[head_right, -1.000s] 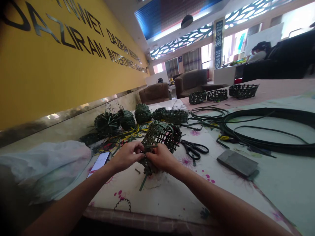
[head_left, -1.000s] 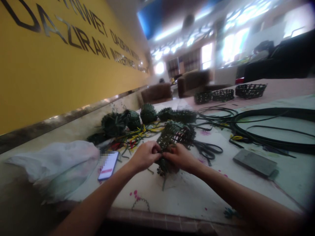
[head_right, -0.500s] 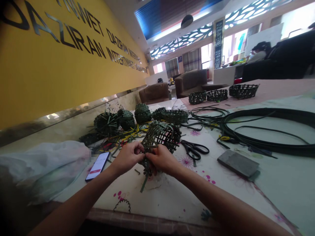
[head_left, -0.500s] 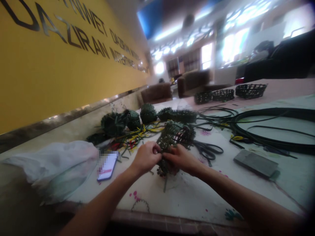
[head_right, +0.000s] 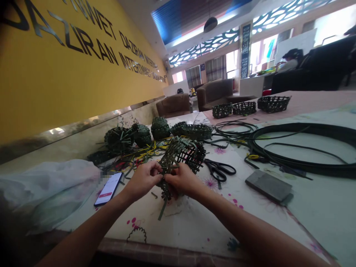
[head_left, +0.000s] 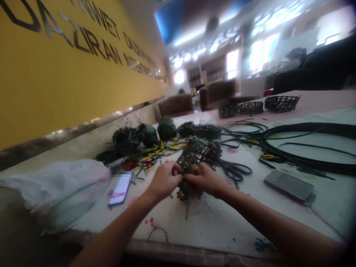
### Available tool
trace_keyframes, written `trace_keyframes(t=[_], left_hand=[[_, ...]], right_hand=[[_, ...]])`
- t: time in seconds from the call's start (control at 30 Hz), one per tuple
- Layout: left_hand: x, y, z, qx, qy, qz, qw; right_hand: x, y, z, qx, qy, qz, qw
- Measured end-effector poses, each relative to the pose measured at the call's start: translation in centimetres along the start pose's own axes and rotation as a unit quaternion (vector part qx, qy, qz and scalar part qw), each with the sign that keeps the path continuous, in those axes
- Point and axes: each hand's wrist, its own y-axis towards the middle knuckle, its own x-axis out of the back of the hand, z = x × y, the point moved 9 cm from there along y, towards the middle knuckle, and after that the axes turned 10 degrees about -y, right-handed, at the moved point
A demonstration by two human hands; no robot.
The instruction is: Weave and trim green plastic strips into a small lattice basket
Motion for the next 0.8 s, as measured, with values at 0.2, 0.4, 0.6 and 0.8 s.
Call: trace_keyframes(t=[0.2,0.4,0.6,0.8], left_hand=[[-0.1,0.2,-0.3,0.001,-0.021,0.045,0.999],[-0.2,0.2,-0.6,-0.013,0.026,0.021,0.999],[-0.7,-0.2,-1.6,-0.02,0.11,-0.02,0.994],[-0.8,-0.1,-1.8,0.013,0.138,-0.027,0.99]], right_hand=[[0.0,-0.2,0.1,-0.014,0.021,-0.002,1.0],[0.0,-0.4,0.0,-0.019,0.034,0.005,0.999],[1.2,-1.0,0.6,-0.06,-0.039,-0.058,0.996],[2.0,-1.6,1.9,-0.066,-0.109,-0.079,0.989]])
